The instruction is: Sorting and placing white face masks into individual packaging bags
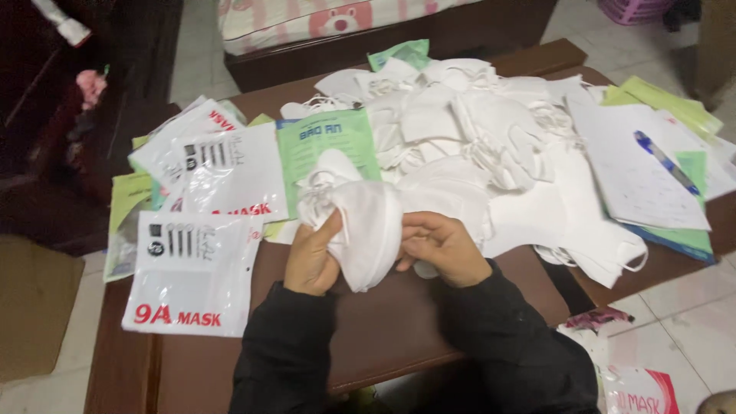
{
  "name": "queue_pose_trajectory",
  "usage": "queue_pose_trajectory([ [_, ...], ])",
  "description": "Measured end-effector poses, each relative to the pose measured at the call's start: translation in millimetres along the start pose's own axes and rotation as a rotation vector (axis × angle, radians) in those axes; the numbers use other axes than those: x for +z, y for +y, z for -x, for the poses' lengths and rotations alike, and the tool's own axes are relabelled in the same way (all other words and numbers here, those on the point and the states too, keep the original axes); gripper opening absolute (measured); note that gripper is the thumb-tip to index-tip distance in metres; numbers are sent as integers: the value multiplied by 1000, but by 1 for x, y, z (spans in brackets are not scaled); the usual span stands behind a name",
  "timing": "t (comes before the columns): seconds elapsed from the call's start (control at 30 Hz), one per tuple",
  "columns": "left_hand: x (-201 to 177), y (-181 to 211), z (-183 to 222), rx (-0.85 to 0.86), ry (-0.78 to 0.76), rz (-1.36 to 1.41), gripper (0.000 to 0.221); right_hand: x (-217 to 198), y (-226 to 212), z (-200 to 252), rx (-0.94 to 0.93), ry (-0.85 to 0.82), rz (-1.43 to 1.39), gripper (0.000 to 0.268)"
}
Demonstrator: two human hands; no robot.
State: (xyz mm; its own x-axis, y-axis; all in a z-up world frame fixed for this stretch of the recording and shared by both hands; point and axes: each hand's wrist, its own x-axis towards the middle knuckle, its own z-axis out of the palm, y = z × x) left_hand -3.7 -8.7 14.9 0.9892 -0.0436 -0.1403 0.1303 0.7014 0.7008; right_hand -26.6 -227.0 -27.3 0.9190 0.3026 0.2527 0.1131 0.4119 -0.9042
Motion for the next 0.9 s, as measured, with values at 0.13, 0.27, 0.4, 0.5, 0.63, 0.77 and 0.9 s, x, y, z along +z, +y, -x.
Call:
queue_pose_trajectory([
  [0.13,-4,-1,0,-14,-52,8,43,4,-7,-2,-31,0,53,40],
  [0.27,-8,-1,-1,-17,-71,11,43,6,-10,-2,-31,-2,63,39],
  [0.4,-18,-7,-11,-30,-94,11,44,4,-6,-1,-47,-9,51,45],
  [0.5,-10,-1,-4,-50,-107,1,42,19,-18,0,-118,33,81,58],
  [0.63,-6,3,1,-74,-111,0,43,28,-13,1,-245,153,192,57],
  [0.77,-13,0,-5,-86,-109,-12,44,19,2,1,-321,190,292,34],
  [0.9,-11,3,-3,-88,-115,-7,43,28,-20,1,-292,77,299,22],
])
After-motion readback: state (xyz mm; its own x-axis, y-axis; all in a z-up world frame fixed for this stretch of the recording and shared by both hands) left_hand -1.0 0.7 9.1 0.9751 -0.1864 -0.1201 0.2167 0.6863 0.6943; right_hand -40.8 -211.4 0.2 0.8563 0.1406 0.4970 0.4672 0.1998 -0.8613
